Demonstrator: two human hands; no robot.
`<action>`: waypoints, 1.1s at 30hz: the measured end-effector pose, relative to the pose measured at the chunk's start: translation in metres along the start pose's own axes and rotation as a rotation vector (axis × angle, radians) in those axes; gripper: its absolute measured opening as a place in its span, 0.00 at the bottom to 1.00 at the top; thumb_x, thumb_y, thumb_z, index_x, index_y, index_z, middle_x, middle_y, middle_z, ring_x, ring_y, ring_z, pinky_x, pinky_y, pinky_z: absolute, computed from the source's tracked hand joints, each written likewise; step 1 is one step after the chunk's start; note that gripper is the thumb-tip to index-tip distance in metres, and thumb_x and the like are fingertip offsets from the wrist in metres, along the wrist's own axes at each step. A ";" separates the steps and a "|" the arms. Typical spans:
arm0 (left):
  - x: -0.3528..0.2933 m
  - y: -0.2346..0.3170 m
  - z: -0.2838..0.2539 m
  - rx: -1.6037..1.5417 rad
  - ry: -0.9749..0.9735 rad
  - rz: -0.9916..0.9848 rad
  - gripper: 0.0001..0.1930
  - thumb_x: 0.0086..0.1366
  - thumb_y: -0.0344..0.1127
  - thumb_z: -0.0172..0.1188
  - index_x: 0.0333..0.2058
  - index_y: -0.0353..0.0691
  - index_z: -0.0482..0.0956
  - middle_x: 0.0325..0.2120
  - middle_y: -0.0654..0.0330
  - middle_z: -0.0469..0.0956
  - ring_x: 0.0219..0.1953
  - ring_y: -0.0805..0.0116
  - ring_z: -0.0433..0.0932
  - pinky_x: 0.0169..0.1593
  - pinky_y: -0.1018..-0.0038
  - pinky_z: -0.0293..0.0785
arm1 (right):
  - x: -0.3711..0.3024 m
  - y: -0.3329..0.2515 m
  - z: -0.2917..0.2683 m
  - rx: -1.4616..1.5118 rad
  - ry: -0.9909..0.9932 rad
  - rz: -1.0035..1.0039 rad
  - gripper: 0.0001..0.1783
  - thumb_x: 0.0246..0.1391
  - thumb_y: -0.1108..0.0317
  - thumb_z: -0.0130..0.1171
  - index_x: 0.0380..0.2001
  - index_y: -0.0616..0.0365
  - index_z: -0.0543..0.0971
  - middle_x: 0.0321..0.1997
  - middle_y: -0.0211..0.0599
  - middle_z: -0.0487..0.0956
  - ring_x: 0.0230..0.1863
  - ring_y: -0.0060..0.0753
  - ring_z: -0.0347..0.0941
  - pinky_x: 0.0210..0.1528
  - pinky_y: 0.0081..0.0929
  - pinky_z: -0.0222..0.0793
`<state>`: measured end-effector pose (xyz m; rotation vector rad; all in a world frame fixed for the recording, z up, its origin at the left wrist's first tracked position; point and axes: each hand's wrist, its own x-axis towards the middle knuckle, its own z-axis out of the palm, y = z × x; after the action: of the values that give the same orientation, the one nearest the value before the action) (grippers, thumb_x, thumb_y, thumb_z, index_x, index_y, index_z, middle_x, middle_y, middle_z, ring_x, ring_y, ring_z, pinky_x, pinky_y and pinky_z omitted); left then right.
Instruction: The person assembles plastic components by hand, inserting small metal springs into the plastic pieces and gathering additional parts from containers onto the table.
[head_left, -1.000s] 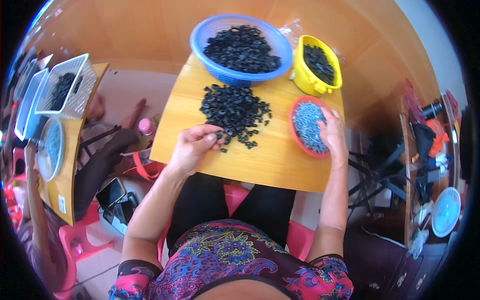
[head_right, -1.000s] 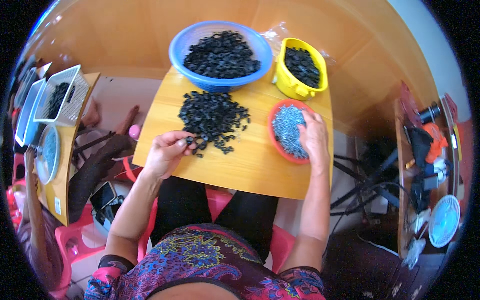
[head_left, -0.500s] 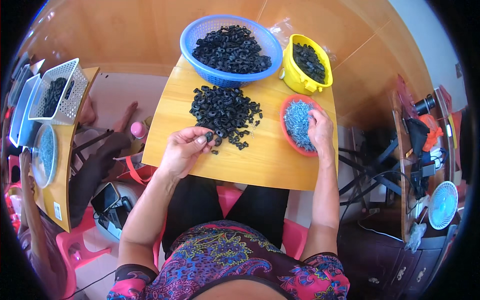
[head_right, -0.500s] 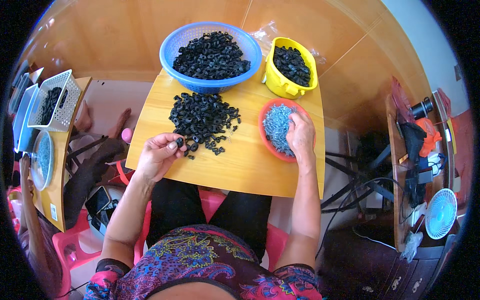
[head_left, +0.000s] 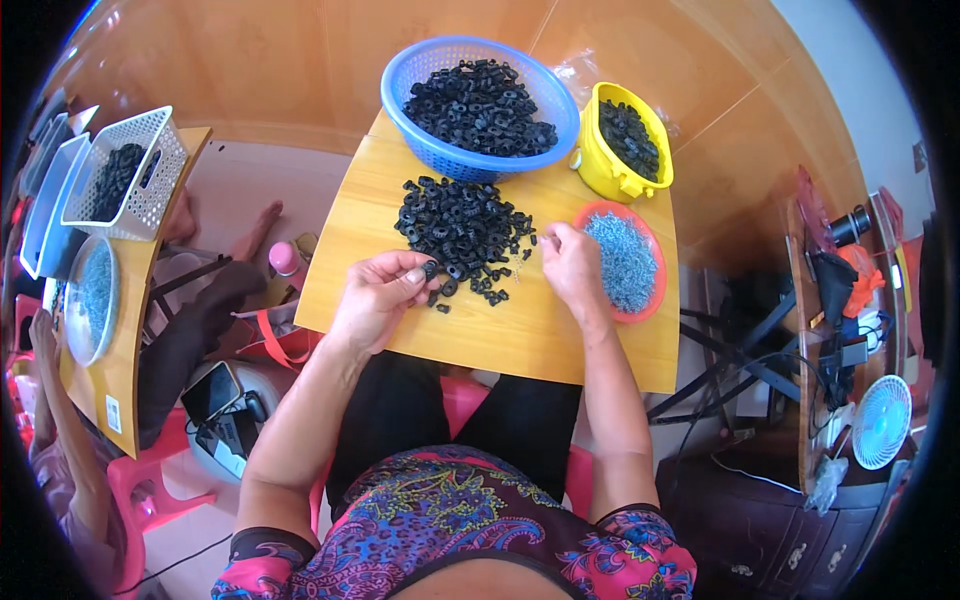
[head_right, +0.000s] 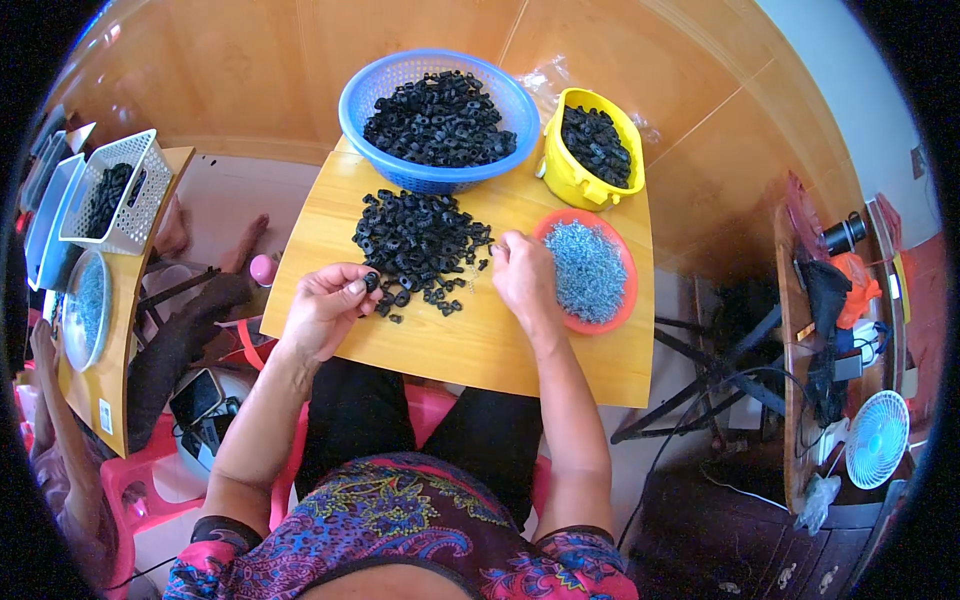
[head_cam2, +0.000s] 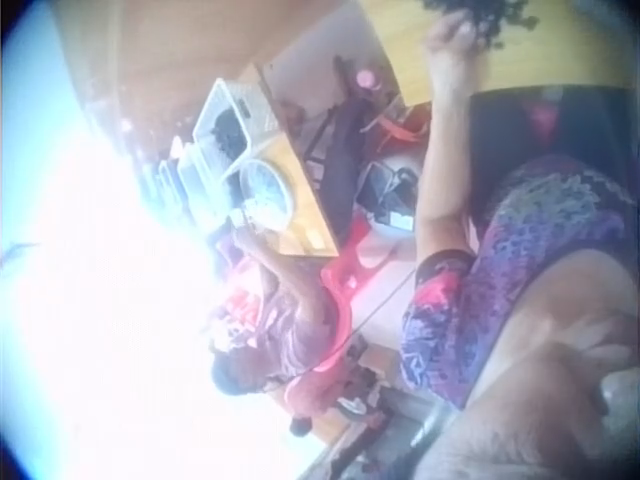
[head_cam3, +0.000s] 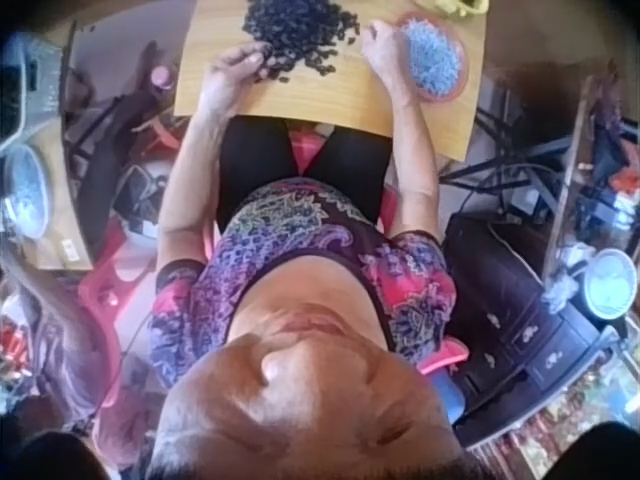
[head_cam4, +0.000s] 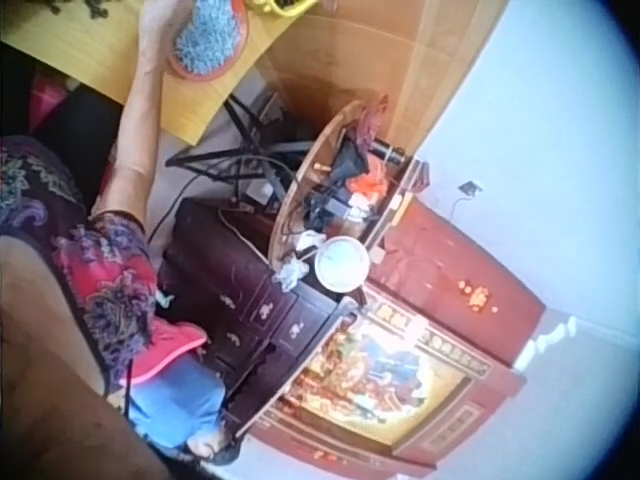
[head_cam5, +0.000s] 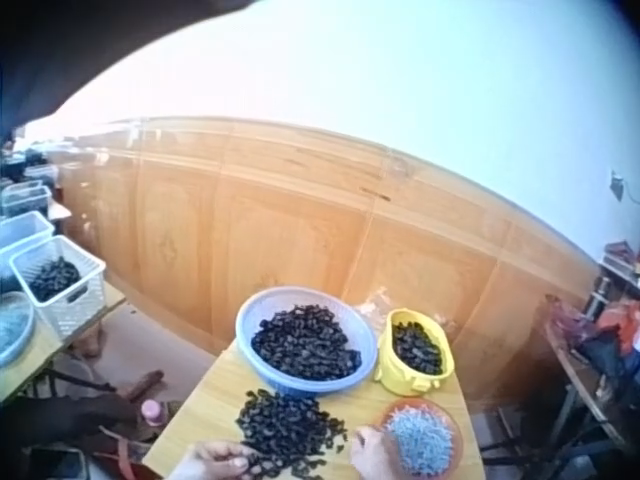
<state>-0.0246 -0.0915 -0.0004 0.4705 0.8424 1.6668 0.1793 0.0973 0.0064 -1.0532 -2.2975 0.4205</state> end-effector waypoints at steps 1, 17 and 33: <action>-0.001 -0.001 0.002 0.001 0.004 0.000 0.08 0.61 0.21 0.54 0.39 0.30 0.77 0.31 0.55 0.79 0.31 0.72 0.77 0.36 0.80 0.72 | 0.006 0.000 0.006 -0.063 -0.072 0.099 0.08 0.45 0.71 0.61 0.30 0.63 0.78 0.29 0.52 0.78 0.33 0.53 0.76 0.37 0.41 0.72; -0.006 -0.005 0.009 -0.120 -0.085 -0.113 0.07 0.63 0.27 0.55 0.40 0.32 0.76 0.33 0.55 0.79 0.32 0.70 0.76 0.40 0.77 0.73 | -0.015 -0.061 -0.013 0.524 -0.169 0.202 0.04 0.51 0.77 0.56 0.31 0.63 0.80 0.22 0.23 0.76 0.22 0.12 0.65 0.26 0.14 0.62; -0.007 -0.017 0.011 0.050 -0.121 0.006 0.08 0.63 0.25 0.55 0.40 0.32 0.75 0.33 0.58 0.78 0.34 0.73 0.76 0.39 0.79 0.72 | -0.034 -0.109 -0.018 0.991 -0.449 0.303 0.02 0.51 0.80 0.57 0.30 0.63 0.76 0.24 0.26 0.75 0.24 0.12 0.69 0.26 0.12 0.65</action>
<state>-0.0040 -0.0937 -0.0045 0.6025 0.7956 1.6092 0.1440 0.0025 0.0623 -0.7985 -1.8141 1.8275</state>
